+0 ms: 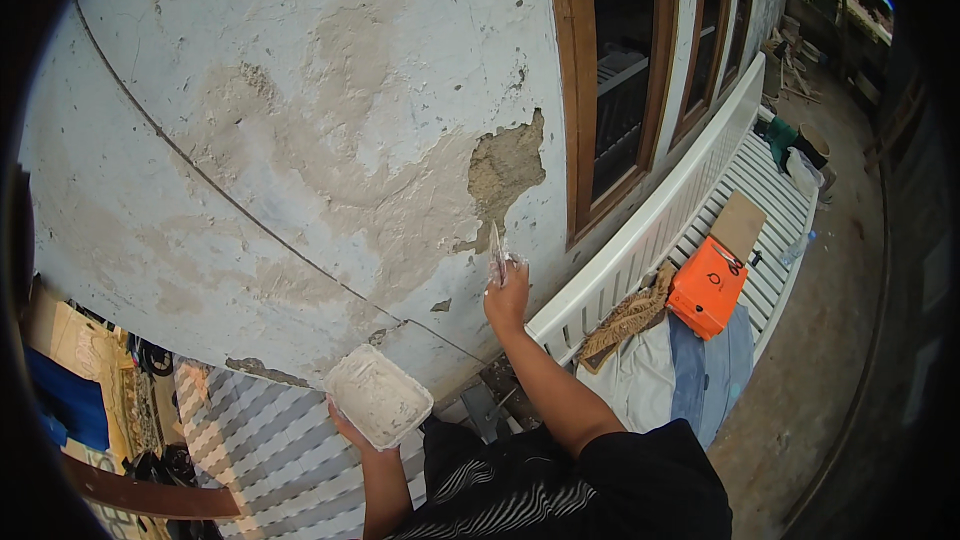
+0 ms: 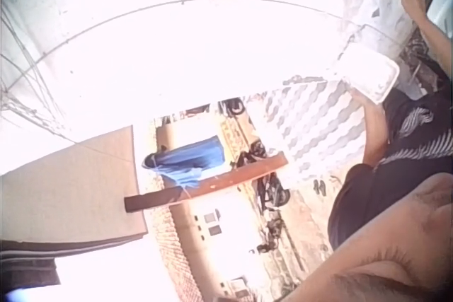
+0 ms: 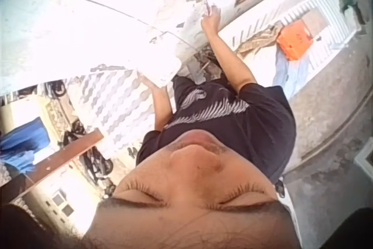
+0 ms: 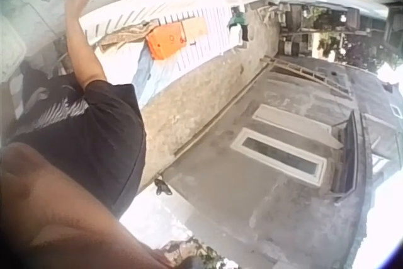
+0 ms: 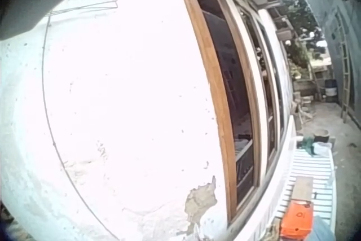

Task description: Apply plaster or filler to a damaged section of an exterior wall using a putty knife.

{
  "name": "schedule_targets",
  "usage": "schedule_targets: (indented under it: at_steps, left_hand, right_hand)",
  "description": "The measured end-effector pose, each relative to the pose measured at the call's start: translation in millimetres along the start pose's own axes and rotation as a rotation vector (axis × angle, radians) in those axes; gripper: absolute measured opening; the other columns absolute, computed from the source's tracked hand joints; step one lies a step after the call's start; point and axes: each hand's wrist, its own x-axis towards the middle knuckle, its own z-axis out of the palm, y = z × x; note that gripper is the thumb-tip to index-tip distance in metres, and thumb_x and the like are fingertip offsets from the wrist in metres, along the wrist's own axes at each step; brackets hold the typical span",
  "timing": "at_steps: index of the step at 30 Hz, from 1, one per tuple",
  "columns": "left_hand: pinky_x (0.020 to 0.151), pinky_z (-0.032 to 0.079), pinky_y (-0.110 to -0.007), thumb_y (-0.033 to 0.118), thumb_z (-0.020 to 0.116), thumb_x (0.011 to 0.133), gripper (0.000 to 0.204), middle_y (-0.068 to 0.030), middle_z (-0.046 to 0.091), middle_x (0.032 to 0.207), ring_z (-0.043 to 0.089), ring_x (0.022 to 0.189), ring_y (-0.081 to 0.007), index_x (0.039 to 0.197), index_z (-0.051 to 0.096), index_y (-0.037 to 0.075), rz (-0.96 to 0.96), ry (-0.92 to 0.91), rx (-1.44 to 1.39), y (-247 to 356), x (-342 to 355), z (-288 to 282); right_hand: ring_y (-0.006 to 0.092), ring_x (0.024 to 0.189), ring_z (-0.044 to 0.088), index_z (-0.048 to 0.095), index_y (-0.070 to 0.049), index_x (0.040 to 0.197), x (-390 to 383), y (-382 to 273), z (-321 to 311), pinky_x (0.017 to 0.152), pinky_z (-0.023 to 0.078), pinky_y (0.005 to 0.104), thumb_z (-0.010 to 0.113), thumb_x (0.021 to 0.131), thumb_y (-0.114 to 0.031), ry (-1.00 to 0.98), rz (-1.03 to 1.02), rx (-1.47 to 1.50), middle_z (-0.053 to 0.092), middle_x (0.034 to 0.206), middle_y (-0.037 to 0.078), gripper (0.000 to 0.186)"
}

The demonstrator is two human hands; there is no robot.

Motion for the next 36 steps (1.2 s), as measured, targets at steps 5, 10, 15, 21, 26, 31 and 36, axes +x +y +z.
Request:
schedule_targets:
  at_steps: [5, 10, 15, 21, 26, 31, 36]
  left_hand:
    - [0.095, 0.044, -0.051, 0.05, 0.041, 0.09, 0.058, -0.0117, 0.053, 0.13, 0.053, 0.115, -0.0335, 0.132, 0.047, 0.01, 0.014, -0.021, 0.048, 4, -2, 7]
    - [0.094, 0.045, -0.051, 0.05, 0.04, 0.09, 0.058, -0.0113, 0.054, 0.129, 0.055, 0.113, -0.0336, 0.131, 0.048, 0.009, 0.029, 0.053, 0.062, 8, -2, 4]
    - [0.094, 0.045, -0.051, 0.05, 0.04, 0.09, 0.058, -0.0118, 0.054, 0.128, 0.055, 0.112, -0.034, 0.13, 0.048, 0.009, -0.01, 0.059, 0.059, 1, 7, 7]
    - [0.095, 0.045, -0.051, 0.052, 0.041, 0.09, 0.061, -0.0129, 0.053, 0.13, 0.054, 0.114, -0.0347, 0.132, 0.046, 0.009, -0.055, -0.008, 0.059, -8, 7, 18]
    - [0.095, 0.044, -0.051, 0.052, 0.041, 0.09, 0.061, -0.0127, 0.053, 0.13, 0.053, 0.115, -0.0345, 0.132, 0.046, 0.009, -0.04, 0.014, 0.017, -5, 4, 12]
    - [0.095, 0.045, -0.051, 0.05, 0.041, 0.09, 0.058, -0.0121, 0.053, 0.129, 0.054, 0.114, -0.034, 0.131, 0.047, 0.009, 0.01, -0.014, 0.049, 1, -1, 5]
    - [0.094, 0.045, -0.051, 0.049, 0.041, 0.09, 0.057, -0.0121, 0.055, 0.128, 0.055, 0.112, -0.0345, 0.13, 0.048, 0.009, 0.041, 0.05, 0.077, 11, -6, 5]
  right_hand:
    - [0.04, 0.099, 0.05, 0.059, 0.006, 0.097, -16, -28, 54, 0.086, 0.041, 0.0441, 0.059, 0.082, -0.007, -0.026, 0.01, 0.091, 0.049, 0.107, 0.023, 0.019]
    - [0.0404, 0.098, 0.048, 0.06, 0.004, 0.096, -26, -37, 64, 0.086, 0.041, 0.0458, 0.063, 0.071, -0.002, 0.034, -0.073, -0.131, 0.048, 0.102, 0.022, 0.026]
    - [0.0401, 0.098, 0.048, 0.059, 0.003, 0.096, -42, -37, 55, 0.085, 0.041, 0.046, 0.064, 0.07, -0.003, -0.105, -0.125, -0.127, 0.048, 0.102, 0.022, 0.027]
    - [0.0399, 0.098, 0.051, 0.06, 0.002, 0.096, -51, -17, 17, 0.084, 0.044, 0.0439, 0.06, 0.071, 0.002, -0.298, -0.232, -0.086, 0.05, 0.103, 0.021, 0.025]
    - [0.0385, 0.102, 0.051, 0.06, 0.004, 0.099, -25, 3, -5, 0.086, 0.043, 0.0439, 0.058, 0.077, 0.0, -0.13, 0.025, 0.137, 0.051, 0.109, 0.023, 0.023]
    - [0.0405, 0.101, 0.05, 0.06, 0.006, 0.097, -17, -18, 32, 0.087, 0.042, 0.0446, 0.059, 0.074, 0.001, -0.028, -0.034, 0.01, 0.051, 0.107, 0.024, 0.024]
    - [0.0414, 0.094, 0.049, 0.059, 0.005, 0.094, -49, -35, 56, 0.083, 0.04, 0.0471, 0.061, 0.066, 0.001, -0.108, -0.136, -0.101, 0.049, 0.098, 0.024, 0.028]
